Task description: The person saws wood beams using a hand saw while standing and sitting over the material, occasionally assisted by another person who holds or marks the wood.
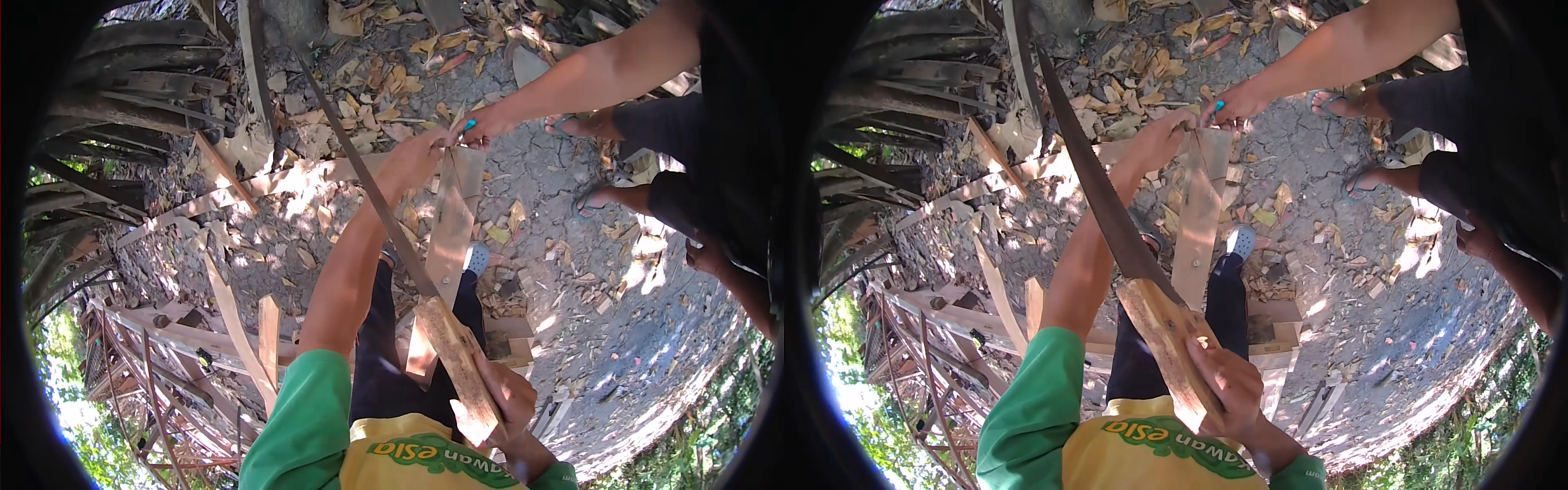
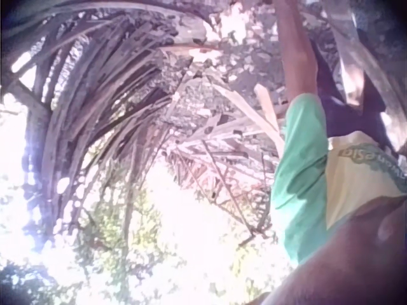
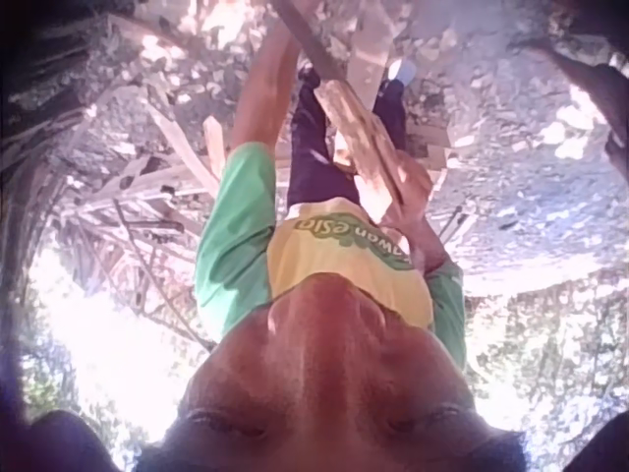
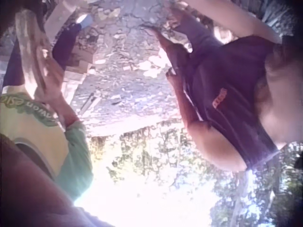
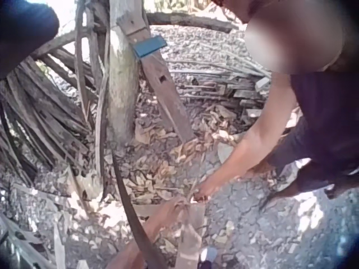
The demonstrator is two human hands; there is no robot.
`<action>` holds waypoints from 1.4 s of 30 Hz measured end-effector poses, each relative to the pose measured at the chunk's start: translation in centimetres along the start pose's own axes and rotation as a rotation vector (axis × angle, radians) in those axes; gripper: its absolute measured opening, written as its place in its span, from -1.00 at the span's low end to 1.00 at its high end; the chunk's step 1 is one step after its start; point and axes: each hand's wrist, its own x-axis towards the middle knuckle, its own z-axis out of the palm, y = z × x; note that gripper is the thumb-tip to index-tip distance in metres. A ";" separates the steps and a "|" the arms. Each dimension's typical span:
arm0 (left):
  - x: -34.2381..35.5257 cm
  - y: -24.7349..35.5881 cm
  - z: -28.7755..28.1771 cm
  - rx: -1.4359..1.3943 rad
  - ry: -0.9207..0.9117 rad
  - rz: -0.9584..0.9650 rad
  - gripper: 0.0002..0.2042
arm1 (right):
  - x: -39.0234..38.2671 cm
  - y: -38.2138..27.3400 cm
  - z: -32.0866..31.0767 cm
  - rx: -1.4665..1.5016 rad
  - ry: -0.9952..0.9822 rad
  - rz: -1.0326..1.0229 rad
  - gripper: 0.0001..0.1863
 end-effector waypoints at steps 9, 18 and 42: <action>0.2 0.3 0.4 -0.126 -0.020 -0.036 -0.76 | 0.8 -0.8 0.0 -0.014 0.011 -0.020 -0.29; -7.3 -3.6 8.4 -0.898 0.517 -0.439 -0.57 | 0.7 0.1 -0.7 -0.011 0.001 0.002 -0.21; -17.9 -0.9 14.6 -0.488 0.487 -0.519 -0.49 | -0.8 0.7 -0.6 -0.190 0.016 0.176 -0.34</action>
